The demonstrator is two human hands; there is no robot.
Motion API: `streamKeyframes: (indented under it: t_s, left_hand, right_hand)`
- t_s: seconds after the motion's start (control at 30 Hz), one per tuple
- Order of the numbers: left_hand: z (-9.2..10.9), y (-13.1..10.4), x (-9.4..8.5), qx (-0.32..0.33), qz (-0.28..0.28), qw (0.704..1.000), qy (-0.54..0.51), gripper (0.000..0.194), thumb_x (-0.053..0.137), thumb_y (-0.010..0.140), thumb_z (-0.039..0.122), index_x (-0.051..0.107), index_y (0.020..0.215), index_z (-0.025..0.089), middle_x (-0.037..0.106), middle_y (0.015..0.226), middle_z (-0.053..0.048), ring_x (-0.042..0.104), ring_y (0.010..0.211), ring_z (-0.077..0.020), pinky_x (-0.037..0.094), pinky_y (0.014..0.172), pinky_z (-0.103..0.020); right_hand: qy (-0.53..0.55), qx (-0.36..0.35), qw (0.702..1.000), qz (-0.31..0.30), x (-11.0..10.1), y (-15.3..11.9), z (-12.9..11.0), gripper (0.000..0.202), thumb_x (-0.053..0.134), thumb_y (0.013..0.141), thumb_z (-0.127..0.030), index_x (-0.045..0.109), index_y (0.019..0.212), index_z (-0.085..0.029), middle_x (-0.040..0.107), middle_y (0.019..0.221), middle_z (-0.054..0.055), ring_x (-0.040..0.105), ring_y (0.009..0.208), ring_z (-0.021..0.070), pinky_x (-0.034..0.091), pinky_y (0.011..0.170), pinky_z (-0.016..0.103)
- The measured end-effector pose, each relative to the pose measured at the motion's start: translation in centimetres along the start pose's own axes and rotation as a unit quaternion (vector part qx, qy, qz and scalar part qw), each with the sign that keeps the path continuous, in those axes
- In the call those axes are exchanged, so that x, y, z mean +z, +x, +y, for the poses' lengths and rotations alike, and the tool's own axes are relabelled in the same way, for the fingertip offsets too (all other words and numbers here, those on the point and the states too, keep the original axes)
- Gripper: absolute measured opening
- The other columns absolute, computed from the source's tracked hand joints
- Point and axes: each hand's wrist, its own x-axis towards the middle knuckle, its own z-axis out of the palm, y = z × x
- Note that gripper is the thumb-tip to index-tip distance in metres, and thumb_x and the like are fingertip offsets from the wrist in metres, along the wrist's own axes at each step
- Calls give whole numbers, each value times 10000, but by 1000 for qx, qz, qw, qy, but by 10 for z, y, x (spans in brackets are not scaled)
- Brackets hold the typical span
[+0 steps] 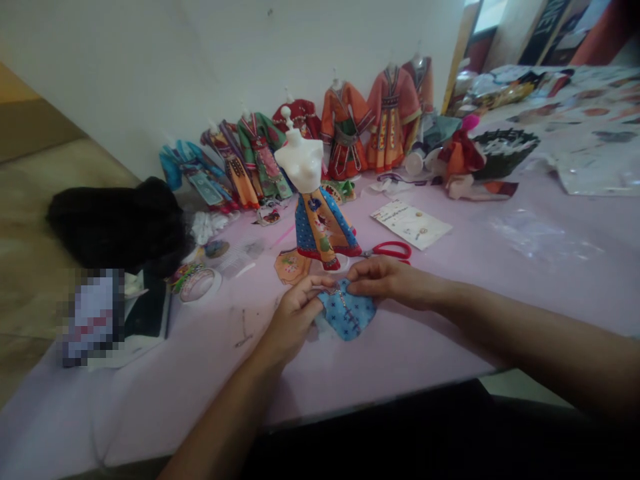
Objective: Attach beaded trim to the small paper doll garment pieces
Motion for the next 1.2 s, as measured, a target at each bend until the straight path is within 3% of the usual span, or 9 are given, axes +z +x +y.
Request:
streamKeyframes:
  t_s: [0.2,0.37,0.53,0.8,0.97,1.2]
  left_hand:
    - [-10,2,-4,19,6,995,100,274,573,810,179,605,1082,189,735,1012,-75,703,863,-190,525,748,-295]
    - [-13,2,-2,49,37,980,191,285,568,814,143,618,1090,193,726,1062,-81,707,918,-212,538,787,-328]
    - [-4,-1,-3,90,88,947,295,344,595,759,84,662,1072,209,673,1035,-54,637,837,-197,512,817,-361]
    - [18,-7,-13,93,72,929,352,320,514,856,134,623,1150,195,666,836,-11,636,722,-170,467,661,-280]
    - [21,-11,-10,34,27,946,321,297,487,874,189,588,1152,195,676,749,9,629,633,-169,471,640,-294]
    - [7,-7,-4,-16,-24,988,153,252,586,840,206,534,1087,208,645,708,32,617,570,-150,479,546,-253]
  right_hand:
    - [-67,62,996,-9,-3,2,3,194,753,845,-324,677,873,-148,668,712,-11,639,596,103,540,557,219]
    - [-130,26,991,-17,-6,4,13,119,710,856,-259,688,889,-147,669,735,-9,628,609,88,517,556,194]
    - [-57,45,997,-15,-4,3,11,105,702,864,-242,621,857,-176,694,694,-3,649,566,109,550,549,228]
    - [24,90,996,7,1,0,4,130,736,834,-208,617,874,-171,710,703,5,687,601,119,595,576,237]
    - [60,83,995,15,1,-1,3,172,750,814,-189,610,907,-155,677,709,-11,635,571,90,549,553,215]
    - [84,83,992,35,3,-1,6,240,783,795,-220,569,896,-179,626,685,-32,606,581,104,496,561,238]
